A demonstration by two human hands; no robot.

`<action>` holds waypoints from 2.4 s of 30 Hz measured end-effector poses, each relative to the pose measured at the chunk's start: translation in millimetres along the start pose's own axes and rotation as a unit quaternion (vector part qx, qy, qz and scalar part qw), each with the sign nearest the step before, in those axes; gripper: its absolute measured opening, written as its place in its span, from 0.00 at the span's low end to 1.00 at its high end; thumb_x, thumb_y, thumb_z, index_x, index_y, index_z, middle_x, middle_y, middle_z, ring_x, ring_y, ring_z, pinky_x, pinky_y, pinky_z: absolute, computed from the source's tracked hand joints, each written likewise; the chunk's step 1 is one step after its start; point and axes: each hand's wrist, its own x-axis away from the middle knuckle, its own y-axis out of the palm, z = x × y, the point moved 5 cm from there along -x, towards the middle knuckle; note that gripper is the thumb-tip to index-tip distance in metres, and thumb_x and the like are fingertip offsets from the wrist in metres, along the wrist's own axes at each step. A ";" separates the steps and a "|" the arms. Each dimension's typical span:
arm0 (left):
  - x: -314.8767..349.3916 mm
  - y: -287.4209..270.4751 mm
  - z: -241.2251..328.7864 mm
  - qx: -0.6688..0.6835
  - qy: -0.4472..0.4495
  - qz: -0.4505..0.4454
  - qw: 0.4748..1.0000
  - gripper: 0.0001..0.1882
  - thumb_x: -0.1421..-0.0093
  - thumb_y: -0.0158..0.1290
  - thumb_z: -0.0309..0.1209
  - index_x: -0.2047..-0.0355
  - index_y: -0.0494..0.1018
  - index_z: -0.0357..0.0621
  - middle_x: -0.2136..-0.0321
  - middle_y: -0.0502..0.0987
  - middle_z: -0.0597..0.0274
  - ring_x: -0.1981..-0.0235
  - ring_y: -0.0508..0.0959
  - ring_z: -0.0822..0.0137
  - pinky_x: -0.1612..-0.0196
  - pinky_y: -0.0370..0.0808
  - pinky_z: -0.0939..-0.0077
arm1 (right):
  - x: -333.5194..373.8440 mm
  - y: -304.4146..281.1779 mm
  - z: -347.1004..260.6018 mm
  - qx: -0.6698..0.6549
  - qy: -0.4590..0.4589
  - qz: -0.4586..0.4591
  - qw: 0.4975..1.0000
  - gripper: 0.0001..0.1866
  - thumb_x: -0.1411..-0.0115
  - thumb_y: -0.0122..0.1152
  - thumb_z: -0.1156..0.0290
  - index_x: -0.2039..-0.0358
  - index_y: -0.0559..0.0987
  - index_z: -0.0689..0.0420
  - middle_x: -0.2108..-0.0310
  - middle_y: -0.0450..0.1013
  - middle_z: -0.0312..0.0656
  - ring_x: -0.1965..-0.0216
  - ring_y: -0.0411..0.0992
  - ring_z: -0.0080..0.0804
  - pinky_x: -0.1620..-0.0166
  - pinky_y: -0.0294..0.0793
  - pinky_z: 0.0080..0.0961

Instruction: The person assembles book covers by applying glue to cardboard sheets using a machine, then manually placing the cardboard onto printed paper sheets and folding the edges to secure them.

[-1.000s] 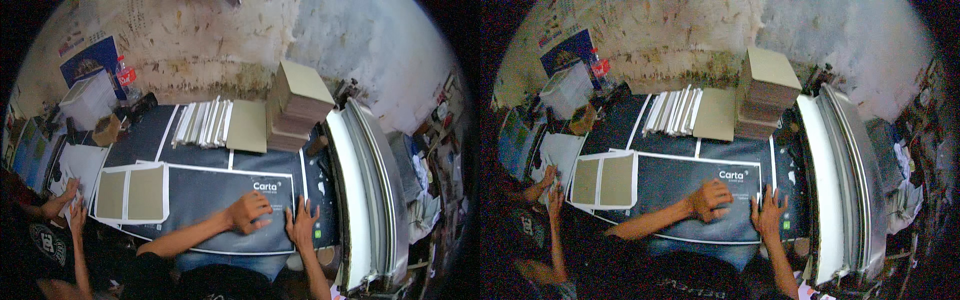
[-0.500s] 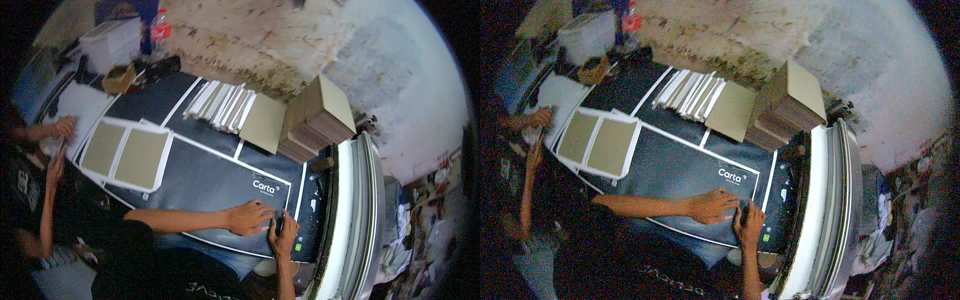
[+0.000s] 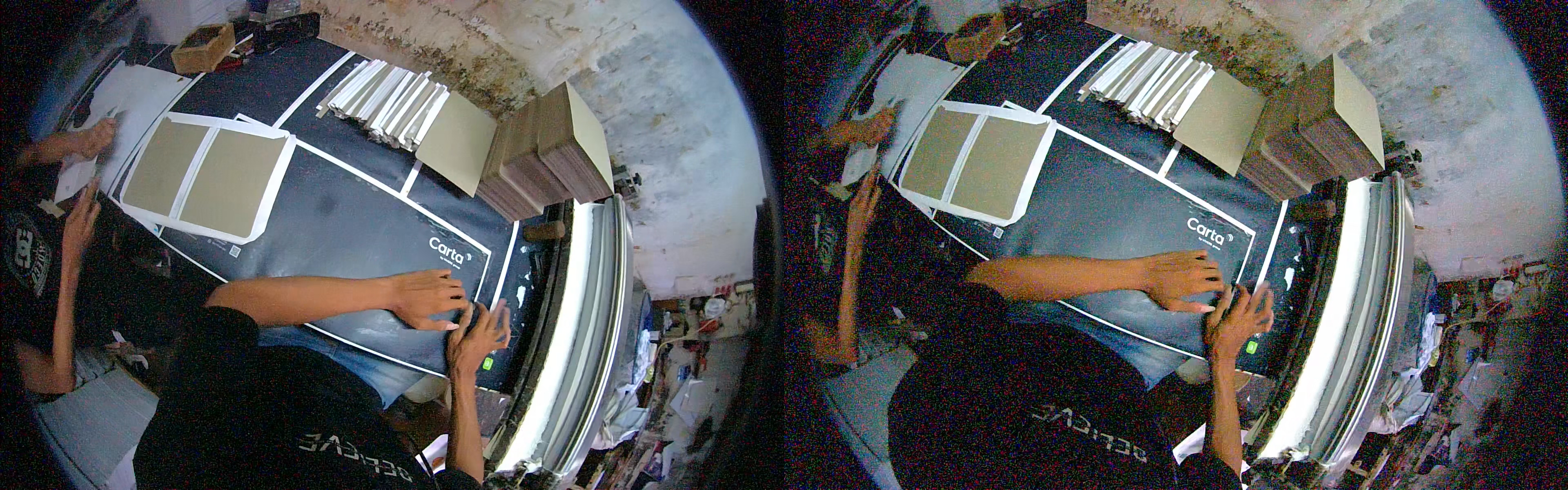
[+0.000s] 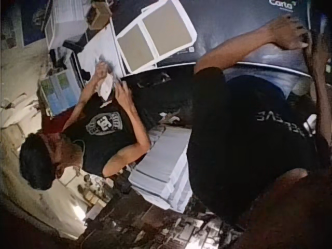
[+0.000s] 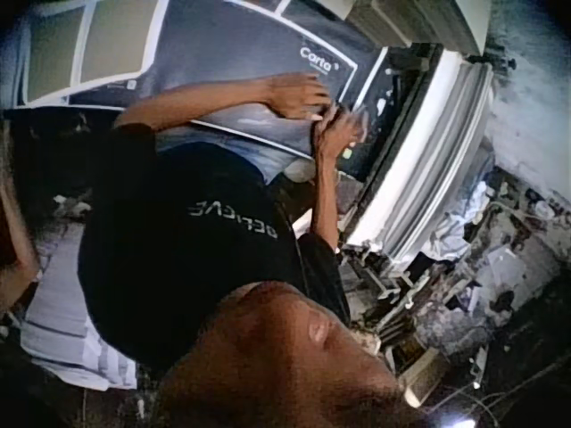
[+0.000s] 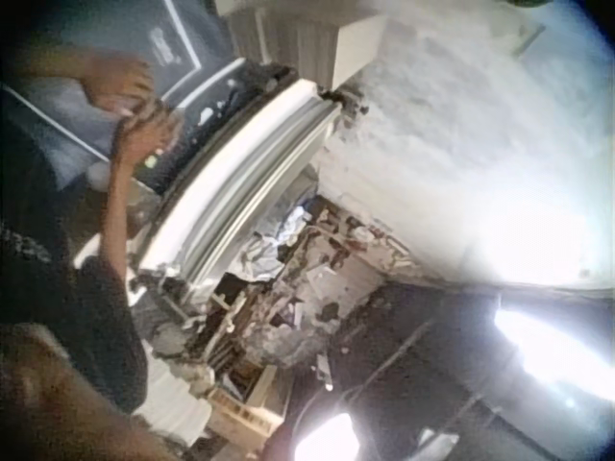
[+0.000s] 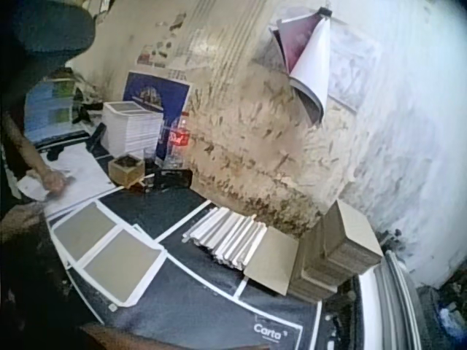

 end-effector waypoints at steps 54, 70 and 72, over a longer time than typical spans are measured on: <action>25.0 12.2 43.2 0.020 -0.017 0.054 0.998 0.20 0.32 0.48 0.48 0.57 0.74 0.44 0.66 0.76 0.53 0.59 0.75 0.54 0.48 0.65 0.51 | -5.5 16.3 -2.4 0.037 0.014 -0.088 0.995 0.37 0.26 0.45 0.51 0.26 0.51 0.60 0.25 0.50 0.49 0.23 0.41 0.48 0.28 0.26 0.63; 16.3 2.1 37.8 0.000 0.008 -0.033 0.999 0.24 0.35 0.52 0.48 0.55 0.76 0.37 0.58 0.78 0.46 0.52 0.77 0.48 0.45 0.72 0.54 | -14.2 2.4 -1.9 -0.025 -0.008 -0.091 0.995 0.39 0.30 0.51 0.52 0.32 0.57 0.71 0.42 0.72 0.61 0.42 0.72 0.60 0.29 0.35 0.61; 15.3 -2.4 39.9 -0.003 -0.007 -0.014 1.000 0.22 0.36 0.53 0.46 0.57 0.77 0.37 0.62 0.79 0.48 0.55 0.78 0.49 0.46 0.72 0.54 | -19.9 -1.4 -5.0 -0.072 0.030 -0.106 0.991 0.41 0.30 0.50 0.51 0.30 0.53 0.71 0.42 0.72 0.62 0.42 0.73 0.51 0.30 0.36 0.60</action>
